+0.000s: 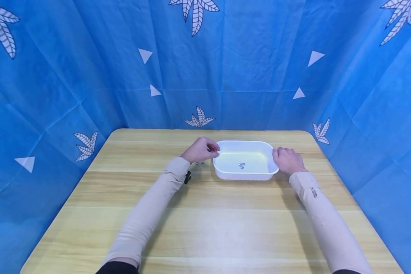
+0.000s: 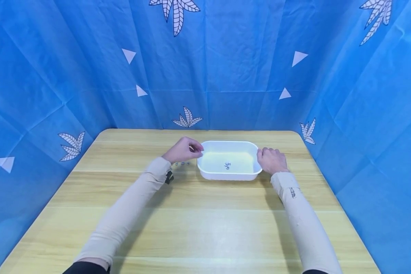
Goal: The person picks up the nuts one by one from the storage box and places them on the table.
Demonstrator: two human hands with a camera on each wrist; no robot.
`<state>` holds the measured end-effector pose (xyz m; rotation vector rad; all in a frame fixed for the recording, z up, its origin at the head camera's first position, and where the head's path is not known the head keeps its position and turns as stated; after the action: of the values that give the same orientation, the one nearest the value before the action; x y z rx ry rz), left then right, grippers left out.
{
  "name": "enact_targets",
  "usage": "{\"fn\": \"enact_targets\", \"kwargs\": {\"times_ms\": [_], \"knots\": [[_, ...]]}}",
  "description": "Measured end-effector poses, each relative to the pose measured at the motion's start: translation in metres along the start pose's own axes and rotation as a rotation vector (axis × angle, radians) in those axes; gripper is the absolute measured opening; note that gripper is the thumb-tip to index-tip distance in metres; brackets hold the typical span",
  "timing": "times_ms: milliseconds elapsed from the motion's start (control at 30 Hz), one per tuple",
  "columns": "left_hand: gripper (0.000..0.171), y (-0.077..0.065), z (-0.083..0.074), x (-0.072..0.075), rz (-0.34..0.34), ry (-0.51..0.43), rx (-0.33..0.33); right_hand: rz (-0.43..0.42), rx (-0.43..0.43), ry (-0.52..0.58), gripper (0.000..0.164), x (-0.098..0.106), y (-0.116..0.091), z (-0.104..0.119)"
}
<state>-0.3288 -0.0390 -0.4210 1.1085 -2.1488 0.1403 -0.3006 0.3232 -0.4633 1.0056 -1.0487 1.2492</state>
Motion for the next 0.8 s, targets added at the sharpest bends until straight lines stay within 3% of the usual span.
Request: {"fn": "enact_targets", "kwargs": {"times_ms": [233,400,633,800], "knots": [[0.021,0.012,-0.011,-0.024,0.066,0.042,-0.027,-0.006,0.002,0.001,0.064,0.000,0.000,-0.001],[0.018,0.021,-0.008,-0.037,0.097,0.090,-0.049,-0.004,0.000,0.001,0.064,0.001,-0.001,0.000],[0.019,0.030,-0.005,-0.054,0.152,0.132,-0.012,-0.010,-0.003,0.003,0.064,0.002,-0.001,0.000],[0.018,0.034,-0.008,-0.062,0.185,0.207,-0.039,-0.012,-0.002,0.002,0.064,0.000,-0.001,-0.002]]}}
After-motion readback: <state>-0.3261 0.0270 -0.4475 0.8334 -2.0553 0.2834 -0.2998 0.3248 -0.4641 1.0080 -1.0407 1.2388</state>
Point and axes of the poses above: each hand's wrist, its own y-axis towards the middle knuckle, its own x-axis out of the back of the hand, z = x × y, the point moved 2 cm from there along y, towards the middle knuckle, and after that the axes turned 8 degrees about -x, right-handed, at the moved point
